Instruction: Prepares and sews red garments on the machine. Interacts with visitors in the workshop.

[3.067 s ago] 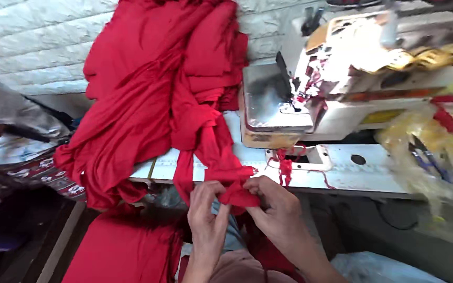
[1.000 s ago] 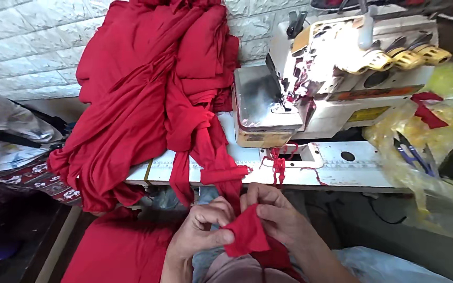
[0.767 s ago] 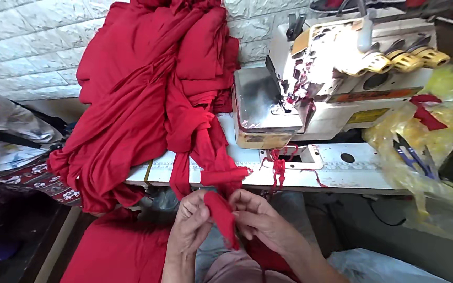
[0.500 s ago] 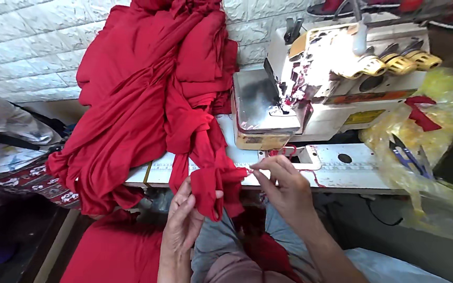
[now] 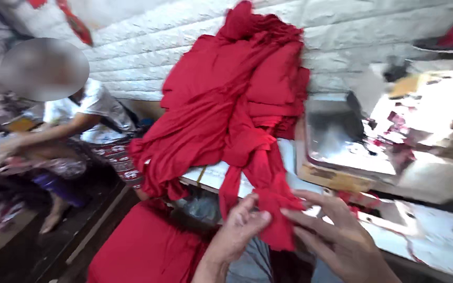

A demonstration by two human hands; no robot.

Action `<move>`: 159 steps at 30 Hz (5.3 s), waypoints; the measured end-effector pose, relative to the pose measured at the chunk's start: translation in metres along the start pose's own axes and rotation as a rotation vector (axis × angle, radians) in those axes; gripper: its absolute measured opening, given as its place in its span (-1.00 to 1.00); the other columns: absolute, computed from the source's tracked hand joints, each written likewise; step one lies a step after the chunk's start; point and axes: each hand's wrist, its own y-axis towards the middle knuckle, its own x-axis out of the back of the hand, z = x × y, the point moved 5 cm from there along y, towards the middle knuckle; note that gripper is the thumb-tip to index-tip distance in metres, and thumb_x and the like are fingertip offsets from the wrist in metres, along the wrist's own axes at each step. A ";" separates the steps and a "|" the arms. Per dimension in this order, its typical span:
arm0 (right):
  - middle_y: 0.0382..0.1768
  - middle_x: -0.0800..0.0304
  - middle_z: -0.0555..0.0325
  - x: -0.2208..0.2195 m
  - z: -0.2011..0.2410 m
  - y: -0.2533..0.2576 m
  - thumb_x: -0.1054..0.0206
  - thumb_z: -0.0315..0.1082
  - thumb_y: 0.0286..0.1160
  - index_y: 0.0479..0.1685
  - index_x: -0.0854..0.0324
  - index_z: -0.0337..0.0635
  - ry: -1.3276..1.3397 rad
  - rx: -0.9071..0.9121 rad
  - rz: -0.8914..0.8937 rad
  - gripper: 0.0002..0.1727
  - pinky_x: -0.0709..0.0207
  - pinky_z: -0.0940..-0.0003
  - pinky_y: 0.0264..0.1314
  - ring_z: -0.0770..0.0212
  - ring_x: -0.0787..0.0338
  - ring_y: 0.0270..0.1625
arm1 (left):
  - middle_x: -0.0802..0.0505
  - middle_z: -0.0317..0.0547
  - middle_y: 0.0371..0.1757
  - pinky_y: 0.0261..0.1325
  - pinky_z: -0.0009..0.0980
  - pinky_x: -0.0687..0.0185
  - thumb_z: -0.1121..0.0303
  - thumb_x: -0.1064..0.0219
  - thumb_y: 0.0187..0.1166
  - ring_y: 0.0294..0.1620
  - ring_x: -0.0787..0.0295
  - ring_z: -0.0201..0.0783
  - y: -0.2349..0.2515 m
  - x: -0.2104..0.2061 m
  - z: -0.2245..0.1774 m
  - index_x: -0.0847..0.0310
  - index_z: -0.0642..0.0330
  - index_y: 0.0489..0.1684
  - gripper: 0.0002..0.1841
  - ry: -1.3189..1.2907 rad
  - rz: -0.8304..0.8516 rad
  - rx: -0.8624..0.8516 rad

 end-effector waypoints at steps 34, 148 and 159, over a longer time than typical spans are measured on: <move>-0.35 -0.76 0.18 -0.017 -0.002 -0.012 -0.42 -0.21 0.54 -0.22 -0.84 -0.22 0.091 -0.301 -0.068 -0.76 -0.50 0.74 -0.30 0.56 -0.62 -0.38 | -0.92 -0.30 -0.23 0.30 -0.26 -0.51 0.21 -0.40 0.59 -0.12 -0.81 -0.46 -0.013 -0.003 -0.010 -0.83 0.16 -0.18 -0.79 1.136 -0.206 -0.312; -0.27 -0.91 0.24 0.039 -0.035 0.006 -0.28 -0.36 0.59 0.05 -0.82 -0.20 -0.118 -0.344 -0.573 -0.76 -0.63 0.54 -0.24 0.53 -0.76 -0.36 | -0.76 -0.10 -0.18 -0.22 -0.15 -0.69 0.29 -0.24 0.74 -0.23 -0.76 -0.15 0.160 -0.072 -0.043 -0.78 0.13 -0.03 -0.80 1.383 0.120 -0.495; -0.53 -0.84 0.33 0.075 -0.045 0.020 -0.29 -0.46 0.52 -0.04 -0.83 -0.27 0.269 -0.725 -0.600 -0.79 -0.63 0.66 -0.56 0.54 -0.72 -0.60 | -0.76 0.01 -0.27 -0.03 -0.09 -0.67 0.39 -0.53 0.41 -0.18 -0.74 -0.13 0.229 -0.092 -0.036 -0.37 0.27 0.40 -0.42 1.137 0.344 0.041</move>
